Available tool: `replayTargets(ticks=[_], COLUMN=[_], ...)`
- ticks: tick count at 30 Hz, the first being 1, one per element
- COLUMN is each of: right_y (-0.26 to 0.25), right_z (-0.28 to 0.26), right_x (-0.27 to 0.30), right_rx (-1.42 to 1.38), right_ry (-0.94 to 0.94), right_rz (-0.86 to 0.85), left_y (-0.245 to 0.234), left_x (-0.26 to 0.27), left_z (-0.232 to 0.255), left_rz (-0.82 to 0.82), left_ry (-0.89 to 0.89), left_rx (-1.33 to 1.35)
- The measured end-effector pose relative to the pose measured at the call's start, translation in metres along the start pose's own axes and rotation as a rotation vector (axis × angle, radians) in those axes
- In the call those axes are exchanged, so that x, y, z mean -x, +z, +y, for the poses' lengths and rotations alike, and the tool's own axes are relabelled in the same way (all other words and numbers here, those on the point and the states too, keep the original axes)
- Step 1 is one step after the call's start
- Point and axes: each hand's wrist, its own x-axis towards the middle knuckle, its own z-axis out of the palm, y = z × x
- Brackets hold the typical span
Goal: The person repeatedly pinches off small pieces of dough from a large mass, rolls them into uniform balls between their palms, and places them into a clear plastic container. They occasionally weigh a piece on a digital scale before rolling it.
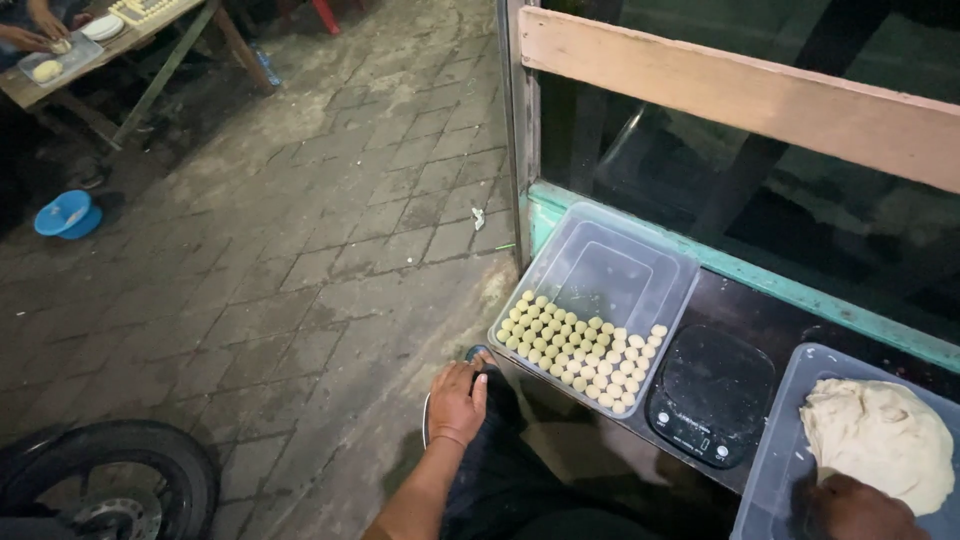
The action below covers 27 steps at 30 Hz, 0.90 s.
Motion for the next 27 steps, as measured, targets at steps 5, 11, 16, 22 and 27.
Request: replayTargets(ticks=[5,11,16,22,27], right_y=[-0.067,-0.015,0.022,-0.010,-0.096], right_z=[0.027,0.016,0.020,0.035,0.026], right_x=[0.034,-0.018,-0.046,-0.018,0.061], right_rx=[-0.211,-0.362,-0.207,-0.807,-0.892], right_ry=[-0.247,-0.198,-0.325,-0.401,-0.485], right_rz=[-0.350,-0.342,-0.349,-0.404,-0.292], left_y=[0.009,0.009,0.001,0.002,0.001], left_x=[0.002,0.001,0.001,-0.003,-0.004], left_z=[-0.007,-0.008,-0.001,0.002,0.002], left_rz=[0.028,0.014,0.041,-0.033,0.004], left_ry=[0.001,0.012,0.026,0.002,0.011], left_rx=[-0.011,-0.012,-0.001,-0.008,0.021])
